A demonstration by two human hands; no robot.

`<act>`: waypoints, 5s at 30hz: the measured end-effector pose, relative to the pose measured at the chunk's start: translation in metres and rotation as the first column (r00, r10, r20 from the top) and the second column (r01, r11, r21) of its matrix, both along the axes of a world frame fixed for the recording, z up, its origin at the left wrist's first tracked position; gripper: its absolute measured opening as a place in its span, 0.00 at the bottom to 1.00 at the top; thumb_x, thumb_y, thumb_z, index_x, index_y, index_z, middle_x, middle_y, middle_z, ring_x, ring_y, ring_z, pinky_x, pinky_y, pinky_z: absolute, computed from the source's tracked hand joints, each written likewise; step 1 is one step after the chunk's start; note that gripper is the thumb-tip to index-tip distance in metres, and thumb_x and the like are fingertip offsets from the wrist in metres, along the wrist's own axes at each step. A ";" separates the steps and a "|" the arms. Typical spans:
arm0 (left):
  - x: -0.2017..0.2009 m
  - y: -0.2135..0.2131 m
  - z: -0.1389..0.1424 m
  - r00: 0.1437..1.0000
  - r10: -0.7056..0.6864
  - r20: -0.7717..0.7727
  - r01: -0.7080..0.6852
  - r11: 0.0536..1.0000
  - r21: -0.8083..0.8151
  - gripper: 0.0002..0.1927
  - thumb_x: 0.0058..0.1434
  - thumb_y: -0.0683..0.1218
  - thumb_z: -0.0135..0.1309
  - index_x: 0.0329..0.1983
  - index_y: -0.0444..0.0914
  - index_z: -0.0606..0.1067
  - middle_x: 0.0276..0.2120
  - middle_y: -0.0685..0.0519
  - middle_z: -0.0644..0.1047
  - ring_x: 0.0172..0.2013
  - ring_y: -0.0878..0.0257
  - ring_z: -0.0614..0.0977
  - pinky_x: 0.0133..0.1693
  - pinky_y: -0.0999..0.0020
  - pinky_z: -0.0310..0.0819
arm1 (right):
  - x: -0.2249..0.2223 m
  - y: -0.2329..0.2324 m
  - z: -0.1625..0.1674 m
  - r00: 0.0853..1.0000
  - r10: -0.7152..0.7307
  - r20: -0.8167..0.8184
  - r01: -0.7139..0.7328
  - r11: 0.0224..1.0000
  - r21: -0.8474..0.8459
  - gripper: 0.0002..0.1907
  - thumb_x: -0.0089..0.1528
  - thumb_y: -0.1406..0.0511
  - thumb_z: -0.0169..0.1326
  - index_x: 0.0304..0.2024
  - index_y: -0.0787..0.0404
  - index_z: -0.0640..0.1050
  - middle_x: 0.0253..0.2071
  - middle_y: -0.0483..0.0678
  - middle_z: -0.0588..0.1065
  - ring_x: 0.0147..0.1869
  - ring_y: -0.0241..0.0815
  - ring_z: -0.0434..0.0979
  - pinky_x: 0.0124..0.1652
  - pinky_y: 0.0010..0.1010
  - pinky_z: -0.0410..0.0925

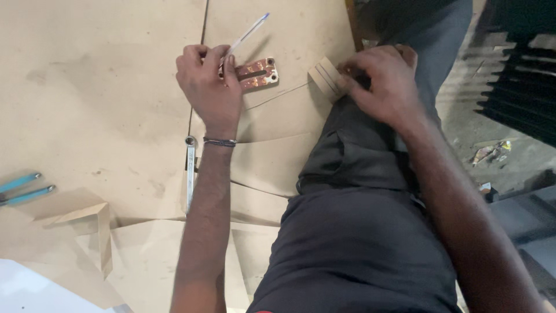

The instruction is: The person marks a small piece of cardboard using a pen and a metal template, then cuts the marked shape with shears. The person holds the cardboard in one hand and uses the shears in the other to follow the drawn outline.

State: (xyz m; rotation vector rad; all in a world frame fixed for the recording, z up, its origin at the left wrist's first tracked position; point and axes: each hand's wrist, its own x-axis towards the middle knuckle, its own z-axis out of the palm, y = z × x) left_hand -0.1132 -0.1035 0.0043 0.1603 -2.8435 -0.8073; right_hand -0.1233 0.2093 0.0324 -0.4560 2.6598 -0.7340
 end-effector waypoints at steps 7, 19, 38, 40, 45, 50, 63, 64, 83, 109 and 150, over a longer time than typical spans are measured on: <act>0.009 -0.013 -0.017 0.998 0.006 0.065 -0.003 0.999 -0.054 0.10 0.62 0.43 0.65 0.46 0.42 0.81 0.43 0.54 0.73 0.47 0.55 0.74 0.52 0.55 0.64 | -0.003 0.004 0.000 0.993 0.097 0.068 -0.087 0.986 -0.139 0.13 0.65 0.64 0.61 0.51 0.57 0.83 0.47 0.48 0.81 0.54 0.47 0.80 0.63 0.50 0.59; 0.010 0.042 0.025 0.784 -0.617 -0.063 0.481 0.540 0.691 0.35 0.60 0.43 0.67 0.70 0.35 0.67 0.65 0.44 0.70 0.67 0.49 0.72 0.68 0.58 0.68 | -0.011 -0.014 0.006 0.787 0.045 0.616 0.360 0.778 -0.516 0.15 0.72 0.66 0.53 0.60 0.65 0.79 0.41 0.47 0.80 0.41 0.33 0.74 0.41 0.28 0.69; 0.051 0.056 -0.005 0.953 -0.297 0.059 -0.079 -0.055 0.995 0.30 0.68 0.51 0.66 0.67 0.34 0.68 0.58 0.52 0.75 0.58 0.64 0.76 0.63 0.68 0.70 | 0.022 -0.038 0.018 0.970 -0.005 0.244 0.161 0.764 -0.625 0.28 0.63 0.66 0.69 0.61 0.61 0.71 0.57 0.48 0.74 0.63 0.39 0.77 0.66 0.35 0.73; 0.046 0.045 0.000 0.943 -0.330 0.041 -0.047 -0.008 0.999 0.28 0.67 0.48 0.68 0.65 0.36 0.70 0.57 0.54 0.75 0.57 0.64 0.76 0.63 0.68 0.69 | 0.013 -0.030 0.021 0.984 0.060 0.165 0.046 0.819 -0.572 0.28 0.60 0.64 0.69 0.60 0.62 0.73 0.54 0.49 0.74 0.60 0.42 0.77 0.62 0.35 0.72; 0.031 0.019 0.018 0.879 -0.474 0.047 0.346 0.704 0.621 0.28 0.53 0.46 0.74 0.56 0.39 0.76 0.48 0.51 0.75 0.51 0.55 0.76 0.54 0.59 0.70 | -0.005 -0.015 0.028 0.970 0.242 0.008 -0.239 0.961 -0.143 0.32 0.49 0.62 0.70 0.57 0.57 0.80 0.47 0.52 0.73 0.54 0.52 0.76 0.53 0.42 0.72; 0.036 0.034 0.027 0.893 -0.448 0.039 0.389 0.813 0.433 0.30 0.49 0.47 0.74 0.54 0.38 0.76 0.46 0.48 0.75 0.50 0.50 0.76 0.53 0.55 0.69 | -0.011 -0.017 0.017 0.955 0.286 -0.080 -0.297 0.919 -0.261 0.32 0.49 0.63 0.68 0.55 0.58 0.76 0.49 0.52 0.74 0.57 0.53 0.75 0.58 0.46 0.70; 0.063 0.024 0.001 0.928 -0.364 0.086 0.354 0.929 0.107 0.31 0.46 0.47 0.73 0.56 0.42 0.78 0.45 0.52 0.74 0.48 0.54 0.75 0.51 0.55 0.67 | -0.022 -0.028 -0.005 0.893 0.425 0.148 -0.372 0.882 -0.289 0.31 0.47 0.57 0.73 0.53 0.52 0.83 0.43 0.50 0.74 0.41 0.45 0.76 0.38 0.36 0.72; 0.063 0.026 0.000 0.929 -0.359 0.086 0.354 0.932 0.074 0.32 0.47 0.47 0.73 0.57 0.42 0.78 0.46 0.52 0.74 0.48 0.54 0.75 0.51 0.56 0.66 | -0.023 -0.030 -0.005 0.901 0.430 0.056 -0.407 0.883 -0.234 0.29 0.48 0.58 0.73 0.53 0.51 0.84 0.42 0.49 0.74 0.43 0.46 0.75 0.41 0.38 0.72; 0.090 0.065 -0.005 0.990 -0.128 0.055 0.131 0.990 -0.060 0.30 0.58 0.51 0.67 0.63 0.40 0.73 0.56 0.41 0.68 0.60 0.44 0.70 0.58 0.47 0.64 | -0.015 -0.050 -0.020 0.922 0.351 -0.165 -0.358 0.934 -0.011 0.25 0.52 0.60 0.72 0.52 0.45 0.85 0.46 0.45 0.74 0.54 0.46 0.72 0.53 0.38 0.71; -0.104 -0.079 0.010 0.996 -0.031 -0.085 0.005 0.959 -0.283 0.16 0.68 0.50 0.60 0.54 0.38 0.75 0.55 0.44 0.75 0.61 0.46 0.71 0.63 0.46 0.58 | 0.046 -0.011 0.027 0.881 0.022 0.473 0.421 0.423 -0.803 0.24 0.68 0.62 0.60 0.61 0.70 0.72 0.55 0.50 0.76 0.57 0.38 0.77 0.58 0.33 0.73; 0.100 0.228 0.126 0.893 -0.437 -0.106 0.131 0.027 0.991 0.21 0.80 0.48 0.43 0.69 0.31 0.60 0.51 0.47 0.74 0.49 0.66 0.77 0.56 0.70 0.74 | 0.137 0.070 0.098 0.732 -0.413 0.542 0.680 0.397 -0.617 0.10 0.70 0.65 0.57 0.50 0.65 0.78 0.40 0.45 0.79 0.41 0.30 0.76 0.40 0.24 0.71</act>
